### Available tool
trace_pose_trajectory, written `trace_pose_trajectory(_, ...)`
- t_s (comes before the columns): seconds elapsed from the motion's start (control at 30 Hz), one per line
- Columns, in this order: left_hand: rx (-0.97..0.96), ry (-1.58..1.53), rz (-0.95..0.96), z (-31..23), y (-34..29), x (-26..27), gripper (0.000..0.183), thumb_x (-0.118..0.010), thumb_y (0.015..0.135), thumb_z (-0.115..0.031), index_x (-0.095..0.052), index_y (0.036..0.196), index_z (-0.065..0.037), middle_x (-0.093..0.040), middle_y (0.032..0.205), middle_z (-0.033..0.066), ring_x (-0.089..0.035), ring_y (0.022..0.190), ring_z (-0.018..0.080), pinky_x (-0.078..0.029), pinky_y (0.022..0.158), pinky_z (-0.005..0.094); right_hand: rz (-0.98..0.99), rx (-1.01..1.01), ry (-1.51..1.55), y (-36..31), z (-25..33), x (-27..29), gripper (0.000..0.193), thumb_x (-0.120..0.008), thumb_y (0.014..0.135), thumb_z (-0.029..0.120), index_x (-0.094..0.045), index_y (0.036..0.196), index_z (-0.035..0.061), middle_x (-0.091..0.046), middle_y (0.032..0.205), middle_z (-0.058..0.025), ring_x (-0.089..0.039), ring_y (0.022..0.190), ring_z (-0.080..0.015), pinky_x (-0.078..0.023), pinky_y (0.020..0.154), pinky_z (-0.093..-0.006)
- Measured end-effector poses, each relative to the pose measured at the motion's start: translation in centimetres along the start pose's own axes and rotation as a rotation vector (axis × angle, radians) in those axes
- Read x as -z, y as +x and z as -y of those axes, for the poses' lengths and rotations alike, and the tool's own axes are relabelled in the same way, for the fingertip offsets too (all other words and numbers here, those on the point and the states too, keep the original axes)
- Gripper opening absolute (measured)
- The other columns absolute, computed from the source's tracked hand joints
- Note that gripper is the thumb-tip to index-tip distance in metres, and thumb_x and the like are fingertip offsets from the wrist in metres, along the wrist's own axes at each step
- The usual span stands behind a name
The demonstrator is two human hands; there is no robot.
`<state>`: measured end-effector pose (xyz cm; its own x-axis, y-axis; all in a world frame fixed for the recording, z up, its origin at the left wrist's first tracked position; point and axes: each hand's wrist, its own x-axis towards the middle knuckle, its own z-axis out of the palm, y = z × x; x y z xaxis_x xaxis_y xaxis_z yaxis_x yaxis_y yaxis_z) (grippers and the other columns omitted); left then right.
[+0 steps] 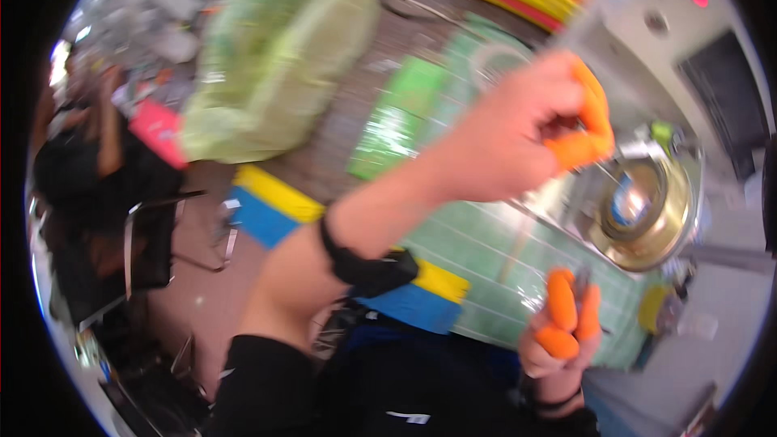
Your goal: Manually assemble small electronic components and apply adhesive at a workstation.
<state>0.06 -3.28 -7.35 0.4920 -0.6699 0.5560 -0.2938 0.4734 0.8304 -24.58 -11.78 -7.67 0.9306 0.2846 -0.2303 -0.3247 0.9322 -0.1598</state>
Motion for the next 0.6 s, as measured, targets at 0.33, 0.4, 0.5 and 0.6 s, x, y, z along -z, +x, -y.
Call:
trace_pose_trajectory(0.33,0.104,-0.790,-0.391,-6.4,-3.6,11.5,0.013,-0.067,0.096,-0.011,-0.070,0.104,-0.001,-0.069,0.099,0.0061,-0.064,0.080,0.0144,-0.052,0.079,0.0307,-0.027,0.146,-0.282,-6.5,-1.8,2.0,0.035,-0.040,0.109,0.042,-0.047,0.107,0.0077,-0.040,0.064,0.0005,-0.028,0.039,-0.0070,-0.020,0.034,-0.0218)
trace_pose_trajectory(0.4,0.143,-0.133,-0.460,-7.6,-6.1,11.8,0.021,-0.066,0.097,-0.018,-0.069,0.108,-0.001,-0.070,0.096,0.0075,-0.064,0.084,0.0152,-0.052,0.081,0.0324,-0.099,0.170,-0.283,-6.6,-2.0,2.2,0.033,-0.040,0.110,0.039,-0.049,0.110,0.0069,-0.042,0.065,0.0002,-0.032,0.042,-0.0063,-0.025,0.036,-0.0209)
trace_pose_trajectory(0.5,0.356,1.050,0.097,-7.1,-6.3,8.4,0.041,-0.063,0.095,-0.035,-0.066,0.115,0.000,-0.068,0.110,0.0130,-0.063,0.107,0.0235,-0.046,0.098,0.0418,-0.199,0.118,-0.312,-6.0,-1.6,2.1,0.034,-0.040,0.110,0.038,-0.051,0.111,0.0063,-0.041,0.065,0.0009,-0.032,0.044,-0.0059,-0.025,0.038,-0.0203)
trace_pose_trajectory(0.6,0.265,1.396,0.261,-0.2,-9.0,7.3,0.055,-0.059,0.095,-0.046,-0.062,0.125,0.000,-0.065,0.123,0.0152,-0.058,0.121,0.0278,-0.038,0.108,0.0476,-0.225,0.082,-0.421,-5.8,-1.0,0.6,0.034,-0.039,0.110,0.037,-0.054,0.112,0.0060,-0.039,0.065,0.0016,-0.031,0.045,-0.0063,-0.025,0.040,-0.0200)
